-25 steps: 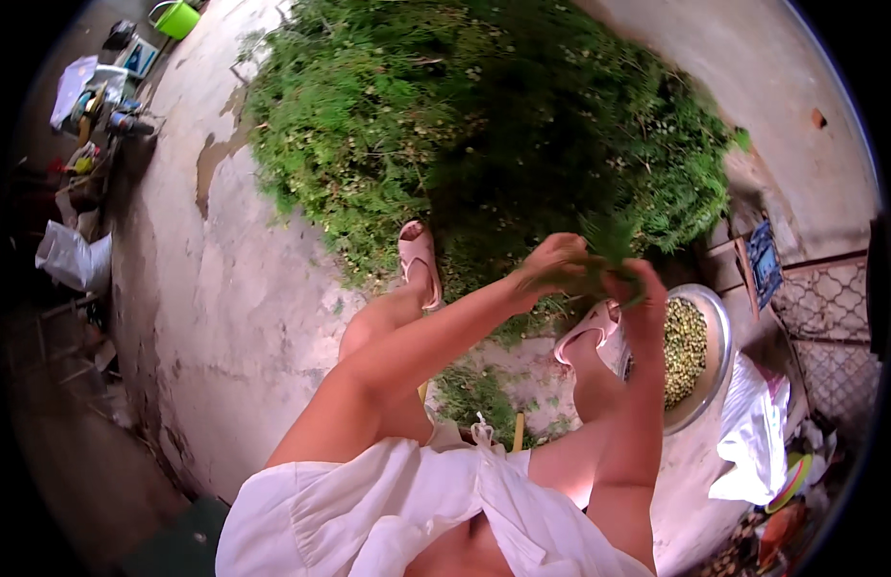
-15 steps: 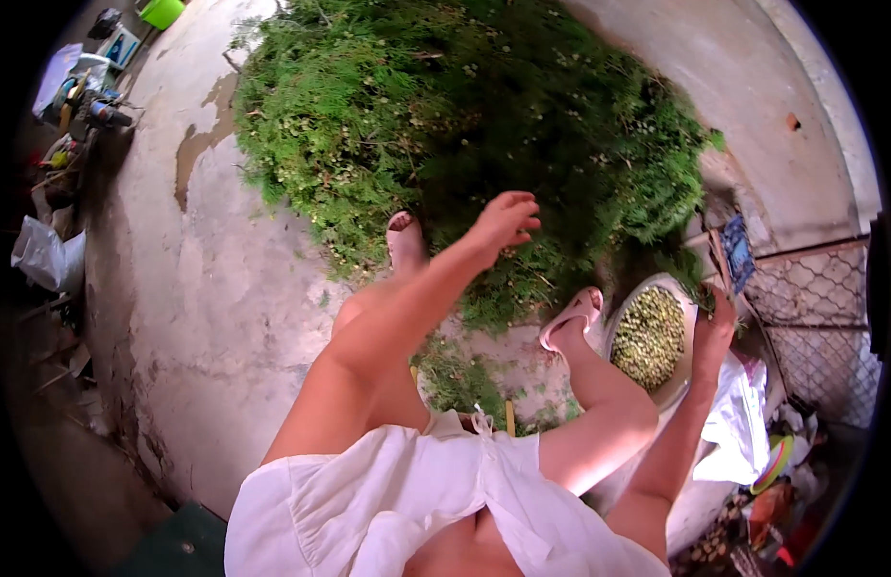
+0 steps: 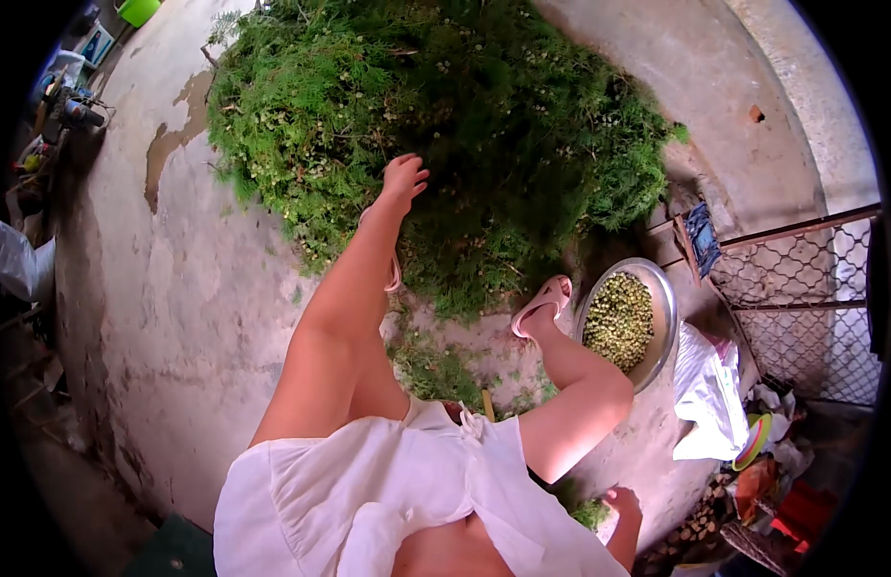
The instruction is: The person picks small green fruits from green leafy branches by hand and places them into a large metal bowl.
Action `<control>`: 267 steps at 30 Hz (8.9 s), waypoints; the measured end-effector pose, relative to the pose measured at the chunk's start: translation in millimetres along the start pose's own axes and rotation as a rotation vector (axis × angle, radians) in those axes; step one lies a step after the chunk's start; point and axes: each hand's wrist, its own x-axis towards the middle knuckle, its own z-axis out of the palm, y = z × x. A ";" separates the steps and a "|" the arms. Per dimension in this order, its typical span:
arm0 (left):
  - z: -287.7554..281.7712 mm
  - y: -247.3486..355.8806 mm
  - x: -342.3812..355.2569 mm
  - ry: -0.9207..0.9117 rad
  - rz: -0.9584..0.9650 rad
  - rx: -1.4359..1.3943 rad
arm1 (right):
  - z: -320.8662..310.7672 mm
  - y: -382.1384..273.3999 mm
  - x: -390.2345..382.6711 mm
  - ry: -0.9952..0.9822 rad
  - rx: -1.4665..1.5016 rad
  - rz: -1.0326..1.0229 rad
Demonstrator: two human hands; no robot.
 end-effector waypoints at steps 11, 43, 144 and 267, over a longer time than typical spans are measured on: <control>1.1 6.0 102.8 0.281 0.251 0.732 | -182.2 -124.2 -3.7 1.231 0.486 -0.166; 62.8 17.0 30.4 -0.013 1.237 1.993 | -209.8 -267.8 -72.6 1.135 0.568 -1.005; 119.8 32.2 -124.7 -0.425 0.055 0.207 | -402.3 -384.9 25.4 -0.057 1.747 -1.384; 138.3 -13.0 -125.7 -0.715 -0.119 -0.019 | -422.9 -281.1 58.6 0.463 1.815 -1.172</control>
